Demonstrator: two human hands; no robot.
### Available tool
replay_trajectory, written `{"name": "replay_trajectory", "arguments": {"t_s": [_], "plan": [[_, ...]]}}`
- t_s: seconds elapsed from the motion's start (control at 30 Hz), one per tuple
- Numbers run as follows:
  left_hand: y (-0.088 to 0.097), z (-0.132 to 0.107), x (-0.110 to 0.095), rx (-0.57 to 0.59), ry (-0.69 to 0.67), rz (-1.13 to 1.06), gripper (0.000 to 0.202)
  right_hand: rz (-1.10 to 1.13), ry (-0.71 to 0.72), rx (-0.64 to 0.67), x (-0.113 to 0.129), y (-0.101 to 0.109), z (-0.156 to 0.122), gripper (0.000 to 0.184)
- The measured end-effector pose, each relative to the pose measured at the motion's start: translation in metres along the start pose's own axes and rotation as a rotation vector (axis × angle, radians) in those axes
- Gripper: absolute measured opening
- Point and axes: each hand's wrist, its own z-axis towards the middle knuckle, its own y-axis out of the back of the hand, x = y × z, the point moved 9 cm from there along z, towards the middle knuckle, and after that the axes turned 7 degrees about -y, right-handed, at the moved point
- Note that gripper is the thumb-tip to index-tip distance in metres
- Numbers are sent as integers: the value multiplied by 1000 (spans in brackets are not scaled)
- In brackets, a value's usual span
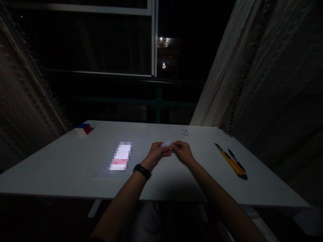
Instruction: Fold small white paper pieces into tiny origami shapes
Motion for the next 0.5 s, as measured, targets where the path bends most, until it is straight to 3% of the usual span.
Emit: {"name": "replay_trajectory", "arguments": {"t_s": [0.33, 0.5], "plan": [[1, -2, -2, -39, 17, -8, 17, 28, 135, -86, 20, 5, -7, 7], [2, -2, -2, -51, 19, -22, 20, 38, 126, -132, 17, 7, -8, 6]]}}
